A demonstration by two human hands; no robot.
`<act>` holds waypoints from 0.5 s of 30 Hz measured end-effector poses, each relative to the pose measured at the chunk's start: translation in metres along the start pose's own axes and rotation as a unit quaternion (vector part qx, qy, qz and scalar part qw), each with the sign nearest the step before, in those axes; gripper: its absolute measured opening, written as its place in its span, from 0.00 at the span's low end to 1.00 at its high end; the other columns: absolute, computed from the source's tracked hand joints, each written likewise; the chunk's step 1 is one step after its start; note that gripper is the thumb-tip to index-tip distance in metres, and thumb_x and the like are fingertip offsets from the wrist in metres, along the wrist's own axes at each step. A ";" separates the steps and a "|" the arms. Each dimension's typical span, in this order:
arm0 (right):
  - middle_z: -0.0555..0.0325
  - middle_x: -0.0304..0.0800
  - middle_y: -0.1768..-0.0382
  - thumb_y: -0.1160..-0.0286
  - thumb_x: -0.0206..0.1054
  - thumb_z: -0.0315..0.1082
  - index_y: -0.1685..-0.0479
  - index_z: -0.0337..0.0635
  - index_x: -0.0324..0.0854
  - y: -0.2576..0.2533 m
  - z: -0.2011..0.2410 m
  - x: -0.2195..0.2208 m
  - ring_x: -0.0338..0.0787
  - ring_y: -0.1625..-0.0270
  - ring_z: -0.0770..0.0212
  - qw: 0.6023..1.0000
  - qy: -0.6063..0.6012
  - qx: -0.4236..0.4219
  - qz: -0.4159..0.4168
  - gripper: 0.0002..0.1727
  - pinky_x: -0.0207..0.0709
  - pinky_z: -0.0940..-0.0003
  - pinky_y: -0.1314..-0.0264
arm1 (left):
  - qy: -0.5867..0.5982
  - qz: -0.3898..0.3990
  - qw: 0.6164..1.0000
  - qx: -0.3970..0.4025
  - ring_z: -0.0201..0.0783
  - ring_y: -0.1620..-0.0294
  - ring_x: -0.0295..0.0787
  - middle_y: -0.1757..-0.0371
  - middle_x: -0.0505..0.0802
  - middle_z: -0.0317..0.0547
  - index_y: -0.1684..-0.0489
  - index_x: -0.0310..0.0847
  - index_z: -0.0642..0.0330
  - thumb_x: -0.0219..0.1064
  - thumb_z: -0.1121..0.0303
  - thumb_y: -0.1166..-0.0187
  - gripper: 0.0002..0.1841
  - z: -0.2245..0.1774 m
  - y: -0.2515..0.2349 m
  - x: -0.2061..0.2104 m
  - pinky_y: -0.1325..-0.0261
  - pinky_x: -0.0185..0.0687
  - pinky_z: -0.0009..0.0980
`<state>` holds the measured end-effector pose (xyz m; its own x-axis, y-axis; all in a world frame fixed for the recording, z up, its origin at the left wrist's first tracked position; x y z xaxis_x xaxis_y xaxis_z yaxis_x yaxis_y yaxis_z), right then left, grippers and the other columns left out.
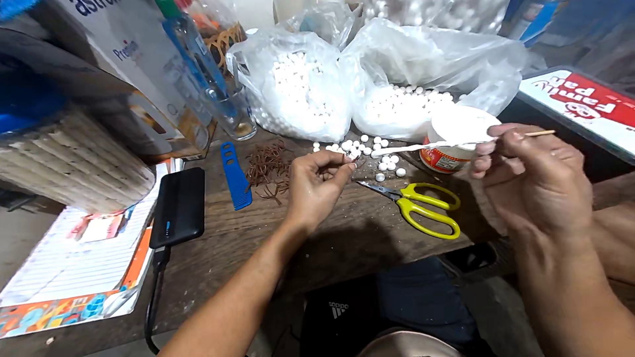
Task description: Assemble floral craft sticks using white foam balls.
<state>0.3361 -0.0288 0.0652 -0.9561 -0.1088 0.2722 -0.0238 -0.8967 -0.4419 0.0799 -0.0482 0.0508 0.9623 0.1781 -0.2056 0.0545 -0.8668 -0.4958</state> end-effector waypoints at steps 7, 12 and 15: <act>0.68 0.94 0.69 0.16 0.50 0.23 0.60 0.46 0.89 -0.005 -0.008 0.011 0.91 0.71 0.74 1.000 -0.005 -0.009 0.022 0.19 0.88 0.79 0.64 | -0.017 0.001 1.000 0.025 0.18 0.75 0.83 0.70 0.90 0.37 0.66 0.88 0.68 0.72 0.83 0.29 0.02 0.002 -0.001 -0.001 0.69 0.81 0.13; 0.68 0.94 0.69 0.16 0.51 0.23 0.59 0.47 0.89 -0.006 -0.009 0.012 0.92 0.70 0.74 1.000 0.003 -0.010 0.021 0.18 0.88 0.79 0.64 | -0.016 0.000 1.000 0.024 0.18 0.76 0.82 0.71 0.90 0.37 0.66 0.88 0.67 0.72 0.83 0.29 0.03 0.003 0.000 0.000 0.70 0.81 0.14; 0.68 0.94 0.69 0.16 0.51 0.23 0.59 0.46 0.89 -0.006 -0.010 0.013 0.92 0.71 0.73 1.000 0.006 -0.019 0.023 0.18 0.89 0.79 0.64 | -0.016 0.001 1.000 0.023 0.18 0.76 0.82 0.70 0.90 0.37 0.66 0.88 0.67 0.72 0.83 0.29 0.03 0.002 0.000 0.000 0.69 0.82 0.14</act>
<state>0.3213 -0.0206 0.0624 -0.9598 -0.1447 0.2404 0.0102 -0.8742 -0.4855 0.0797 -0.0472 0.0487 0.9533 0.1916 -0.2333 0.0393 -0.8450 -0.5333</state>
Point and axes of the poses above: each hand's wrist, its own y-axis away from the middle knuckle, its own x-axis out of the palm, z = x × y, the point moved 2 cm from there along -y, towards the middle knuckle
